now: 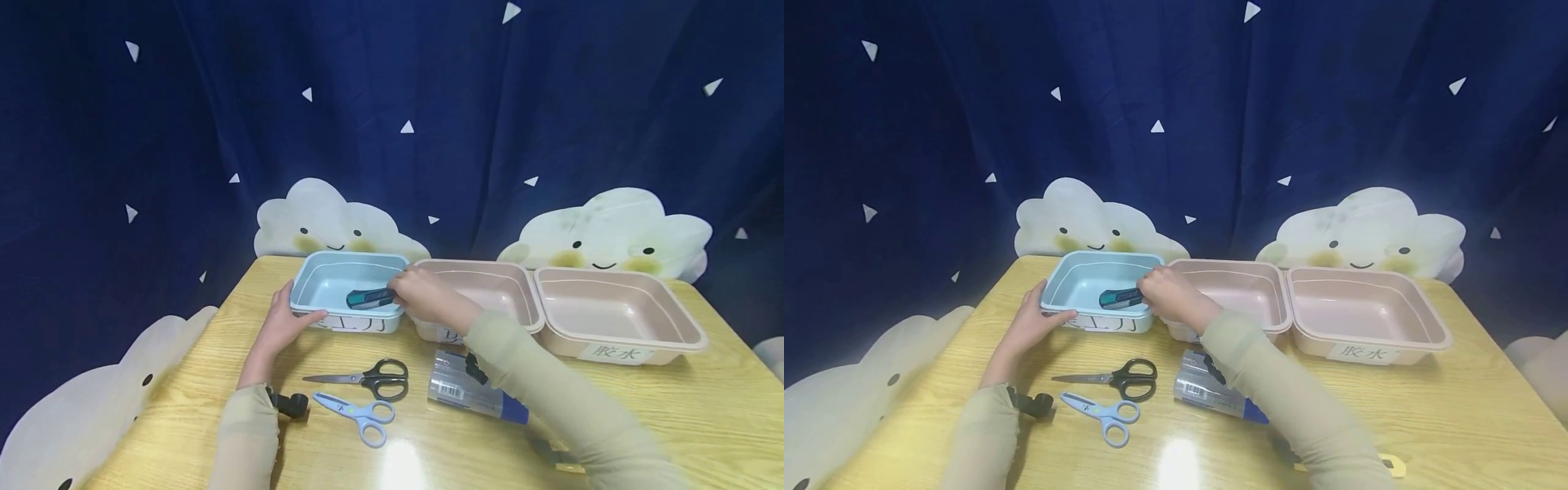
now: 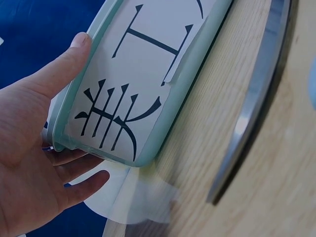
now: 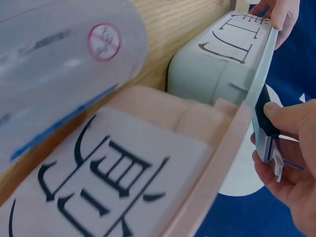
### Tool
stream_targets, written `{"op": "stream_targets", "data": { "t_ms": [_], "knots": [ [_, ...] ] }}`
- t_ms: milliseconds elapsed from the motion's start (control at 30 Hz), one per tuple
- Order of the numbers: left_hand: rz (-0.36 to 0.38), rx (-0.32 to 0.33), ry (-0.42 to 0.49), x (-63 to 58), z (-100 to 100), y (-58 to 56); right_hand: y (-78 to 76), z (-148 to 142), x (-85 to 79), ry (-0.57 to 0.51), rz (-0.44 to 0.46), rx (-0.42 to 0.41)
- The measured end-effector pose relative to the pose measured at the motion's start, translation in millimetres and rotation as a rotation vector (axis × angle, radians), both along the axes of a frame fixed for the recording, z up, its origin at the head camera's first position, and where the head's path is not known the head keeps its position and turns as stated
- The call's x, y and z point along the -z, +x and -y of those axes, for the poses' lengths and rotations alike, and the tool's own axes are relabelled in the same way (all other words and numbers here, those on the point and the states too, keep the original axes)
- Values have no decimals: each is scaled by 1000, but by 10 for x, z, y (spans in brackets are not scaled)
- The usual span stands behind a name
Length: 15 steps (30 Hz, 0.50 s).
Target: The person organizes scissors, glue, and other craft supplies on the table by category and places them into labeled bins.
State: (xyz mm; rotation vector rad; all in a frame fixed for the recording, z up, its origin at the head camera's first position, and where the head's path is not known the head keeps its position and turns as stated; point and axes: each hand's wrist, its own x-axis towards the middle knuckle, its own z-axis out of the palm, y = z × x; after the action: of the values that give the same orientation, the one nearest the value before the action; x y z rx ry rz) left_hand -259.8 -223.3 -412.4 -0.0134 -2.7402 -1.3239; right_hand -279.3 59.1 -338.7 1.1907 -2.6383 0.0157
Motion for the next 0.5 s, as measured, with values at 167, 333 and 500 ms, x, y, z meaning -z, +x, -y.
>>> {"op": "stream_targets", "data": {
  "t_ms": [167, 333, 500],
  "knots": [
    [8, 1, -1, 1, 7, 15, -39, 111, 69, 30, 9, 1],
    [9, 0, -4, -10, 4, 10, -90, 190, 99, 23, 21, 15],
    [5, 2, 1, -24, 2, 13, -140, 269, 103, 14, 68, 56]
  ]
}}
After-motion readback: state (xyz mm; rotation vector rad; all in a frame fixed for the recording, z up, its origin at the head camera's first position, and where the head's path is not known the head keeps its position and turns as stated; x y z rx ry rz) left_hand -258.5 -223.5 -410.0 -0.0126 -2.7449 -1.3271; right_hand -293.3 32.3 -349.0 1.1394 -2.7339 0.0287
